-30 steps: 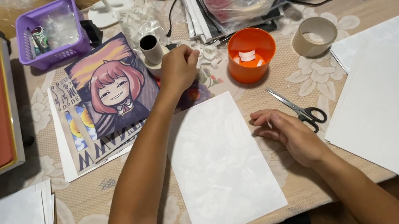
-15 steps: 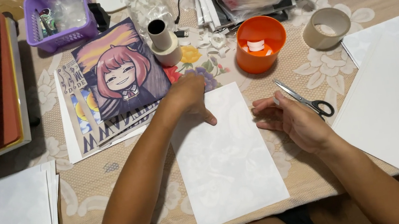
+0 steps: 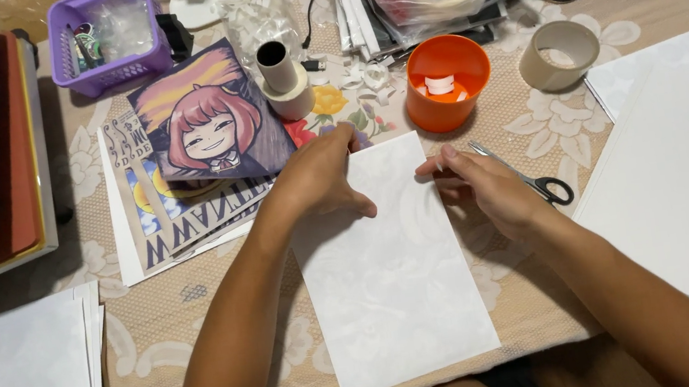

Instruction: The person is aligning a white sheet of paper over a printed design and securing it with small pieces of heat-resistant tape.

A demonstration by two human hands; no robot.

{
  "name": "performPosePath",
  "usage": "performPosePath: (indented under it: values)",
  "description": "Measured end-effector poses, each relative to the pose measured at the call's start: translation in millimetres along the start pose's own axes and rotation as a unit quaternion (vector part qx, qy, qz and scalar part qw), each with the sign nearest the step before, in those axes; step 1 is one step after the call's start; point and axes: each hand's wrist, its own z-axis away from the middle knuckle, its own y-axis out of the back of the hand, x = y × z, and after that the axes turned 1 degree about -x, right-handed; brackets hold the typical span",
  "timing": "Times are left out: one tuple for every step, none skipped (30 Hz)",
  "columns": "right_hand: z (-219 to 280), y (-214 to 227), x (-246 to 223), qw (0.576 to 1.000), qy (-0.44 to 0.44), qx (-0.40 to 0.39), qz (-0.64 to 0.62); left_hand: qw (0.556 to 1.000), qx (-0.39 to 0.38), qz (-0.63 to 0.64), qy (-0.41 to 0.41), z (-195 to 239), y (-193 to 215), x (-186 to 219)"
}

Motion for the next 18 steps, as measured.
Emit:
performPosePath:
  values:
    - [-2.0,2.1,-17.3,1.000,0.002,-0.002,0.001,1.000,0.003,0.000,0.000,2.6,-0.4,-0.1]
    - [-4.0,4.0,-34.3,0.992,0.076,0.037,0.092,0.999,0.033,0.007,-0.034,5.2,-1.0,-0.5]
    - [-4.2,5.5,-49.9,0.970,0.146,0.074,0.181,0.996,0.060,0.016,-0.068,8.6,-3.3,-1.0]
    - [-14.2,9.8,-59.4,0.970,0.146,0.073,0.182,0.996,0.060,0.017,-0.067,15.0,0.0,2.0]
    - [-23.0,15.5,-69.3,0.944,0.202,0.100,0.241,0.993,0.080,0.029,-0.079,20.2,3.2,6.2]
    - [-31.9,21.4,-79.3,0.911,0.256,0.126,0.298,0.990,0.100,0.041,-0.091,25.2,6.4,10.5]
    - [-36.1,17.0,-92.1,0.910,0.257,0.128,0.299,0.990,0.101,0.041,-0.094,26.9,7.3,10.4]
    - [-40.4,12.5,-105.0,0.895,0.288,0.107,0.324,0.986,0.121,0.040,-0.105,28.5,8.3,10.4]
    - [-44.9,7.1,-117.5,0.878,0.319,0.083,0.347,0.983,0.140,0.039,-0.114,31.3,9.3,9.9]
    - [-48.8,4.3,-122.2,0.878,0.319,0.083,0.347,0.983,0.140,0.039,-0.115,32.3,7.8,11.3]
    - [-54.0,0.3,-127.3,0.872,0.317,0.048,0.369,0.981,0.153,0.027,-0.120,33.8,6.8,11.5]
    - [-59.3,-4.0,-132.1,0.865,0.314,0.012,0.391,0.978,0.165,0.015,-0.126,35.3,5.7,11.4]
    - [-58.6,-8.6,-137.8,0.865,0.314,0.011,0.391,0.978,0.166,0.016,-0.126,33.9,4.0,11.2]
    - [-58.1,-13.2,-143.2,0.861,0.300,-0.014,0.411,0.977,0.173,0.008,-0.127,32.3,2.1,10.7]
    - [-57.2,-18.4,-147.3,0.856,0.284,-0.040,0.430,0.975,0.180,0.001,-0.126,31.7,-1.1,9.9]
    - [-53.7,-21.1,-149.1,0.856,0.283,-0.042,0.430,0.976,0.180,0.003,-0.125,31.6,-2.8,9.4]
    - [-50.7,-23.4,-152.0,0.865,0.258,-0.053,0.427,0.975,0.186,0.001,-0.124,30.7,-3.5,9.3]
    - [-47.7,-25.6,-155.0,0.873,0.232,-0.064,0.424,0.974,0.191,-0.001,-0.123,29.9,-4.2,9.3]
